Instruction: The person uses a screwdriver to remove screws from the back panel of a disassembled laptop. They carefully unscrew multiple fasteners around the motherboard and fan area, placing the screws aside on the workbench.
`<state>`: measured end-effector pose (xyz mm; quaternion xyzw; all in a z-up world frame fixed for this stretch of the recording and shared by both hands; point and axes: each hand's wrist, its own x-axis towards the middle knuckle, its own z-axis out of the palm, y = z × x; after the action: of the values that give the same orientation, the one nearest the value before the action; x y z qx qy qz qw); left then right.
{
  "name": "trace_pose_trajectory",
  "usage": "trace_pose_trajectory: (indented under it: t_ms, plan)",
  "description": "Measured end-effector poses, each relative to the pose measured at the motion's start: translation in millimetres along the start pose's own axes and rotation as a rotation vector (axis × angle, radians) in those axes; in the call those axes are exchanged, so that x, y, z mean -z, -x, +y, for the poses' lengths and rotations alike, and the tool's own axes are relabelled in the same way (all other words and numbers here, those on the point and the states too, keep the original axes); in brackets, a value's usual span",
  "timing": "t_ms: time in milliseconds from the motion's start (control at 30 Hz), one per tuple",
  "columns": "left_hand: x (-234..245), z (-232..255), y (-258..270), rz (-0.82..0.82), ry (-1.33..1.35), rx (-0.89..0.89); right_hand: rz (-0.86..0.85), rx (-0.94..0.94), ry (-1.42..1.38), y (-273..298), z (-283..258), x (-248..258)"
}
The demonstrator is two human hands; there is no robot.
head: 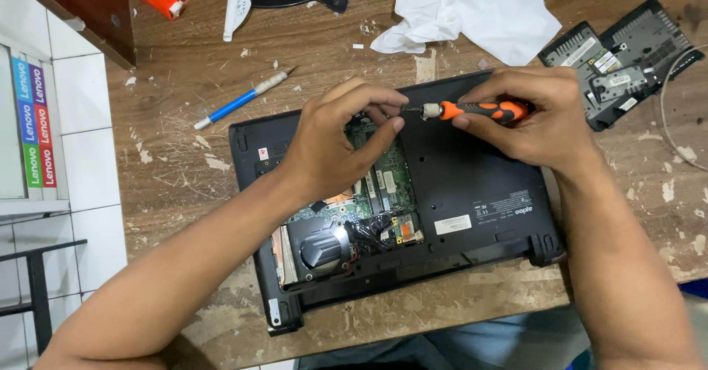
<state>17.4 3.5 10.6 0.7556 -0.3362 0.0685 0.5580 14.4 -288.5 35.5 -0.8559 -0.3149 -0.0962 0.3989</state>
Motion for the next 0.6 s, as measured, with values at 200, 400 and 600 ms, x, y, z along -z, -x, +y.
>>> trace_pose_trajectory:
  t_ms: [200,400,600]
  plan:
    - [0.2,0.1,-0.8,0.006,0.023,-0.011,0.000,0.019,-0.017,-1.0,-2.2,-2.0]
    - [0.2,-1.5,-2.1,0.017,0.023,-0.031,0.004,0.036,-0.018,-1.6,-3.8,-2.4]
    - [2.7,2.7,-3.3,0.001,0.016,-0.015,0.011,0.048,0.007,2.0,-0.7,-2.6]
